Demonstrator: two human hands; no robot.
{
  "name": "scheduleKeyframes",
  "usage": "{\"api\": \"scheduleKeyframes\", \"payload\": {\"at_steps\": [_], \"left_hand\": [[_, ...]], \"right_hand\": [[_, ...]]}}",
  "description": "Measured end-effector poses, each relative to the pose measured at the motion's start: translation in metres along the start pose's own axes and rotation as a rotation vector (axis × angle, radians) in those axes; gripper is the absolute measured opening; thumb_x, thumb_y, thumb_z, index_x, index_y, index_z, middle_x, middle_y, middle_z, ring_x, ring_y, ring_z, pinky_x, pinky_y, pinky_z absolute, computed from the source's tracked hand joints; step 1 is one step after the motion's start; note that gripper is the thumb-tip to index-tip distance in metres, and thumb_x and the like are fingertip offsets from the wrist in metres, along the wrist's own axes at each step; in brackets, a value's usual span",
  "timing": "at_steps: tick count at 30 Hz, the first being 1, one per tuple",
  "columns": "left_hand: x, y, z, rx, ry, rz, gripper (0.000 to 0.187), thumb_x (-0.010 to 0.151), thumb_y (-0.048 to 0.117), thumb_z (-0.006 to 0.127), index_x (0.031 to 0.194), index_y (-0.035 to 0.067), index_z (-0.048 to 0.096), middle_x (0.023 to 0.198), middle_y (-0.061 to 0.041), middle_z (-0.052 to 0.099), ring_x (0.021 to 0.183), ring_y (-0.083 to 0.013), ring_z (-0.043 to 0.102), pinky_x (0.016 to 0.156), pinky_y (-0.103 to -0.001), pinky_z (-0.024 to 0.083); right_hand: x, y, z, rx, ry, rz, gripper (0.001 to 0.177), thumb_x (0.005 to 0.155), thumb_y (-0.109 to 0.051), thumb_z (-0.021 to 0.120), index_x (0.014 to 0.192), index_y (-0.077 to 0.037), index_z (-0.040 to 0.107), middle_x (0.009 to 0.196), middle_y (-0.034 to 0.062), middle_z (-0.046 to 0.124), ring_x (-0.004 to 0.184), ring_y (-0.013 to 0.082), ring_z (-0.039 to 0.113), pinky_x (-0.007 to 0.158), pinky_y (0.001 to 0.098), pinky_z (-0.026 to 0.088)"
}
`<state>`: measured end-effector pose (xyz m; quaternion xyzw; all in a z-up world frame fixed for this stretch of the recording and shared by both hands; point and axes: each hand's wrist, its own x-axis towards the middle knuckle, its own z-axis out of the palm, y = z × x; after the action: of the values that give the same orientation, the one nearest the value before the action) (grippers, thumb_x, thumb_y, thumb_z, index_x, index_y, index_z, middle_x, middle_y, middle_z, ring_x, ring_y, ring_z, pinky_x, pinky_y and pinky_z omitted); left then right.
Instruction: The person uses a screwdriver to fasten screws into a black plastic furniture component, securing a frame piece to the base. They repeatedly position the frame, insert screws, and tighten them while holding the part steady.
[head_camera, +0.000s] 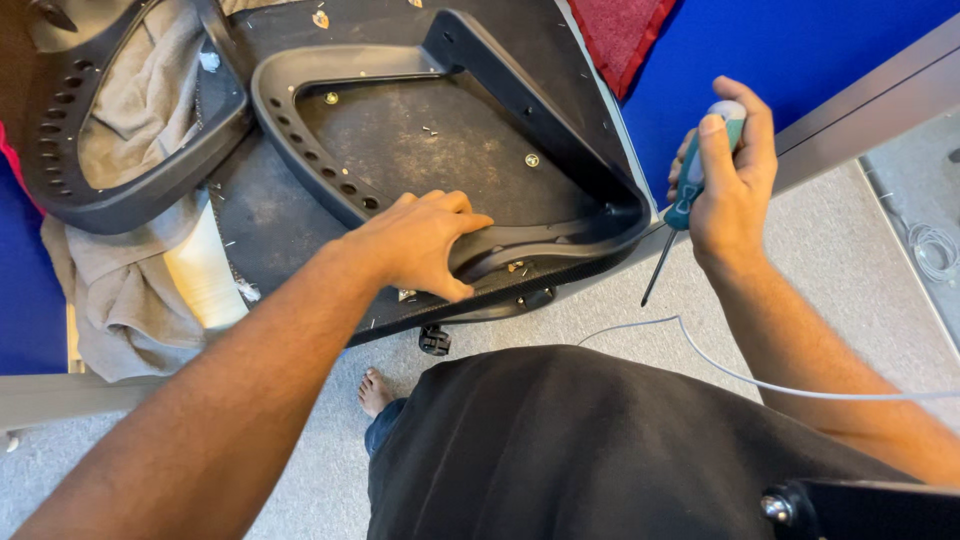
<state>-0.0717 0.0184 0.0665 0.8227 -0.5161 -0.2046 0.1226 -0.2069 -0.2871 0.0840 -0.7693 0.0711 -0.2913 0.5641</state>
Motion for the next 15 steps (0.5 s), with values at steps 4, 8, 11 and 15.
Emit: {"api": "scheduleKeyframes", "payload": {"at_steps": [4, 8, 11, 15], "left_hand": [[-0.004, -0.02, -0.012, 0.09, -0.071, -0.016, 0.097, 0.06, 0.043, 0.089, 0.147, 0.019, 0.054, 0.139, -0.006, 0.055, 0.131, -0.0263, 0.047, 0.11, -0.044, 0.032], [0.01, -0.06, -0.029, -0.219, -0.034, -0.069, 0.088, 0.066, 0.038, 0.091, 0.144, 0.016, 0.056, 0.142, -0.011, 0.057, 0.133, -0.0285, 0.051, 0.111, -0.043, 0.037], [0.041, -0.085, -0.028, -0.278, 0.274, -0.251, 0.05, 0.082, 0.026, 0.081, 0.128, 0.01, 0.07, 0.12, -0.012, 0.074, 0.113, -0.0292, 0.072, 0.102, -0.04, 0.053], [0.081, -0.097, 0.0, -0.16, 0.672, -0.403, 0.034, 0.083, 0.011, 0.078, 0.117, 0.013, 0.076, 0.113, -0.011, 0.076, 0.107, -0.0347, 0.069, 0.094, -0.044, 0.054]], "right_hand": [[-0.005, -0.003, 0.003, -0.007, -0.042, 0.077, 0.04, 0.116, -0.026, 0.051, 0.151, -0.007, 0.045, 0.093, 0.0041, 0.057, 0.08, 0.0113, 0.057, 0.068, 0.0262, 0.051], [-0.011, -0.005, 0.003, 0.001, -0.047, 0.12, 0.043, 0.114, -0.029, 0.053, 0.15, -0.007, 0.047, 0.094, 0.0041, 0.058, 0.082, 0.0112, 0.057, 0.072, 0.0259, 0.052], [-0.011, -0.006, 0.005, -0.009, -0.043, 0.149, 0.045, 0.112, -0.031, 0.054, 0.15, -0.008, 0.047, 0.095, 0.0038, 0.059, 0.082, 0.0103, 0.058, 0.069, 0.0254, 0.05], [-0.014, -0.01, 0.001, 0.039, -0.039, 0.147, 0.046, 0.113, -0.033, 0.055, 0.15, -0.007, 0.047, 0.095, 0.0044, 0.059, 0.08, 0.0107, 0.058, 0.07, 0.025, 0.051]]}}
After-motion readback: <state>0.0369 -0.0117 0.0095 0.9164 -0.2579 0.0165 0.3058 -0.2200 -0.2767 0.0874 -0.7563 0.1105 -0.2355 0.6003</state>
